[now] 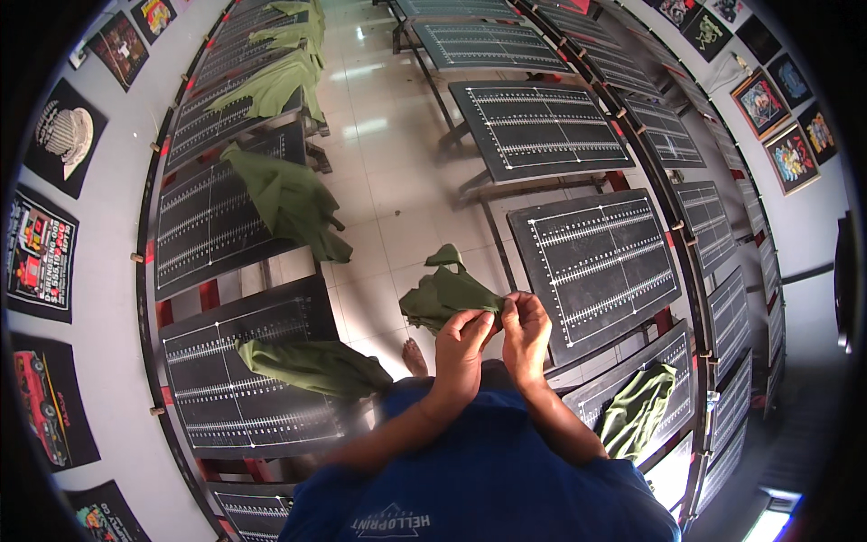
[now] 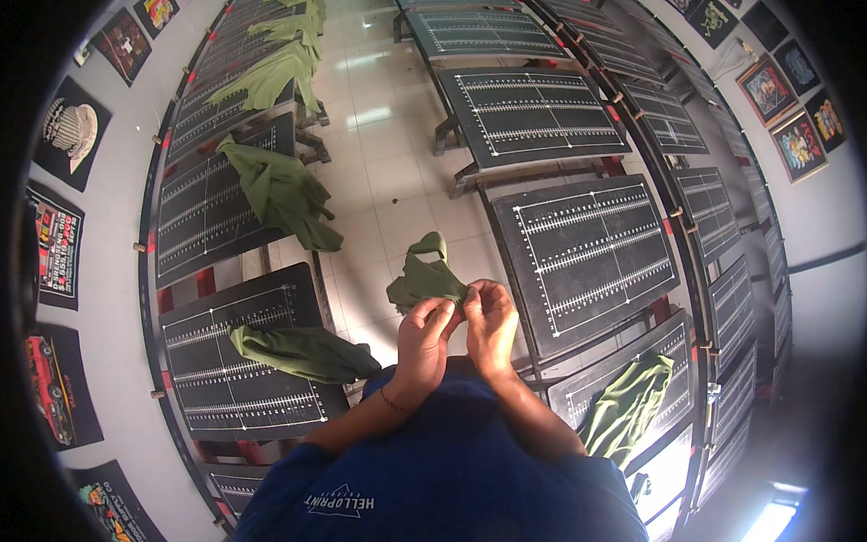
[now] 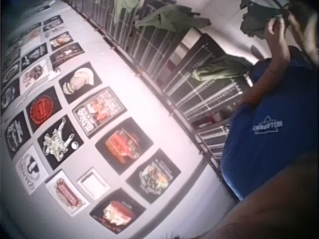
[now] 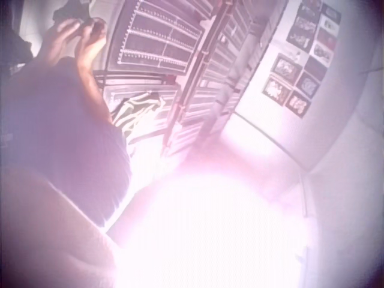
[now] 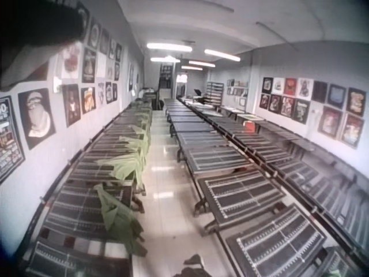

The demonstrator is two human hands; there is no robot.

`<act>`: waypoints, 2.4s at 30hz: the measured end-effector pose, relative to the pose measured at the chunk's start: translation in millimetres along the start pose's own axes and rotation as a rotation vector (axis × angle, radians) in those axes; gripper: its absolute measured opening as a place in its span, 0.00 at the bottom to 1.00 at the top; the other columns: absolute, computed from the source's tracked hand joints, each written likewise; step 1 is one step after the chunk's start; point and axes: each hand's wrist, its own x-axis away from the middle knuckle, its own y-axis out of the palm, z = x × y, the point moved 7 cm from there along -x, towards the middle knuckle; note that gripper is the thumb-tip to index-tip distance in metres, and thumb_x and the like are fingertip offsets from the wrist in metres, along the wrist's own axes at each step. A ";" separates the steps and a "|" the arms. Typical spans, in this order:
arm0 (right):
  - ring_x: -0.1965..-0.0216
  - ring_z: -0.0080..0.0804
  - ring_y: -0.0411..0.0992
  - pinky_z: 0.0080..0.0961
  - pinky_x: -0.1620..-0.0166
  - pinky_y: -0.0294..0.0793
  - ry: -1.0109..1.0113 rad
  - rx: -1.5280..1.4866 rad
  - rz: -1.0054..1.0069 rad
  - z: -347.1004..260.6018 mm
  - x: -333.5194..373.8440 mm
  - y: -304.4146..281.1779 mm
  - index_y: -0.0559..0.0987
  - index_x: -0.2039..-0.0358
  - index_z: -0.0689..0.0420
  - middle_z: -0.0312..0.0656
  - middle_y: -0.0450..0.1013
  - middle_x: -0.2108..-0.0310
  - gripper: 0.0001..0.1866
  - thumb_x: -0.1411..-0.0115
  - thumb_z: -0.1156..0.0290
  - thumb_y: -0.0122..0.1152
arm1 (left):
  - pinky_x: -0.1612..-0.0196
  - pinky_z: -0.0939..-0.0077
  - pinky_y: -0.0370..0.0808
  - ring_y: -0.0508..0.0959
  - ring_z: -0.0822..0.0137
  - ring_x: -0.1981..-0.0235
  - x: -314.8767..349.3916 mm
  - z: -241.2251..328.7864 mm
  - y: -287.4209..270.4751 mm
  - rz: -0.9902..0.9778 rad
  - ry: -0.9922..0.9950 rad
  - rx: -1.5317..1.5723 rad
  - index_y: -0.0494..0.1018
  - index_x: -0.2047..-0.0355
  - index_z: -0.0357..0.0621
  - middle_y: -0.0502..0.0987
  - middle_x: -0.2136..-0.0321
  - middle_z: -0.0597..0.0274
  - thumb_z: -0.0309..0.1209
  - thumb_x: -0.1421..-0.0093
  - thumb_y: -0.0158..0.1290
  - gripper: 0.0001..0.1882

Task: The person folds green t-shirts by hand, aligning the sleeves and body, then places them on a table. They also handle a screen printing frame, lifting it to reveal the shirt underneath and smoothing the fabric.

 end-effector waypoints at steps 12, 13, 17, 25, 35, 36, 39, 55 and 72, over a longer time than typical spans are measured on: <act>0.72 0.20 0.72 0.19 0.66 0.75 0.058 0.014 -0.097 4.0 -51.9 36.8 0.75 0.64 0.65 0.35 0.74 0.73 0.05 0.36 0.75 0.54 | 0.55 0.79 0.74 0.77 0.75 0.63 -66.4 34.8 -12.5 -0.018 0.134 -0.358 0.75 0.60 0.37 0.79 0.66 0.63 0.25 0.37 0.55 0.06; 0.71 0.19 0.71 0.19 0.66 0.75 0.079 -0.018 -0.118 11.5 -59.7 37.7 0.75 0.64 0.64 0.35 0.73 0.72 0.05 0.35 0.75 0.54 | 0.54 0.78 0.74 0.76 0.75 0.63 -73.6 34.8 -12.3 -0.028 0.087 -0.323 0.74 0.60 0.37 0.79 0.66 0.64 0.25 0.37 0.55 0.06; 0.69 0.19 0.72 0.21 0.63 0.77 0.294 -0.244 -0.110 29.9 -95.4 40.5 0.75 0.64 0.62 0.34 0.72 0.71 0.07 0.34 0.71 0.53 | 0.53 0.74 0.74 0.76 0.73 0.59 -99.9 45.9 -2.6 -0.041 -0.057 -0.206 0.73 0.62 0.39 0.78 0.62 0.64 0.26 0.36 0.54 0.04; 0.48 0.42 0.72 0.39 0.45 0.72 0.617 -0.888 0.059 132.5 -139.7 -6.8 0.71 0.47 0.66 0.49 0.73 0.50 0.21 0.31 0.62 0.45 | 0.52 0.69 0.75 0.77 0.67 0.59 -159.8 108.2 -9.5 -0.001 0.119 -0.267 0.70 0.59 0.44 0.76 0.60 0.61 0.27 0.33 0.46 0.05; 0.66 0.39 0.76 0.32 0.62 0.78 0.284 -0.722 0.588 270.5 -149.5 -371.9 0.77 0.60 0.63 0.48 0.77 0.65 0.15 0.35 0.66 0.46 | 0.48 0.65 0.76 0.77 0.66 0.53 -201.1 275.2 -54.5 -0.002 0.430 0.050 0.72 0.53 0.42 0.78 0.55 0.59 0.31 0.31 0.47 0.10; 0.67 0.39 0.77 0.35 0.64 0.78 0.368 -0.429 0.783 285.1 -139.3 -419.3 0.77 0.60 0.64 0.48 0.78 0.64 0.17 0.36 0.64 0.47 | 0.49 0.66 0.77 0.77 0.67 0.54 -209.9 280.5 -52.4 -0.052 0.420 0.087 0.72 0.54 0.43 0.77 0.56 0.60 0.31 0.31 0.47 0.10; 0.70 0.39 0.78 0.44 0.70 0.76 0.552 0.517 1.310 270.8 -118.5 -502.7 0.78 0.59 0.67 0.49 0.79 0.64 0.23 0.39 0.57 0.49 | 0.53 0.73 0.76 0.77 0.72 0.58 -250.6 278.7 -30.4 -0.122 0.435 0.054 0.72 0.57 0.48 0.77 0.59 0.64 0.30 0.31 0.47 0.07; 0.68 0.33 0.80 0.28 0.64 0.79 -0.379 0.349 -0.599 -135.9 -364.5 281.9 0.78 0.61 0.61 0.45 0.79 0.68 0.11 0.44 0.72 0.65 | 0.59 0.69 0.84 0.82 0.65 0.64 -374.2 304.6 23.2 -0.168 0.218 -0.223 0.78 0.61 0.42 0.81 0.65 0.57 0.22 0.38 0.54 0.06; 0.64 0.40 0.76 0.27 0.57 0.81 0.168 -0.678 0.529 210.8 -517.5 -28.1 0.76 0.63 0.68 0.51 0.76 0.66 0.15 0.35 0.66 0.52 | 0.51 0.64 0.80 0.78 0.63 0.53 -488.2 408.3 -41.5 -0.106 0.355 0.167 0.71 0.53 0.42 0.77 0.54 0.57 0.26 0.33 0.47 0.09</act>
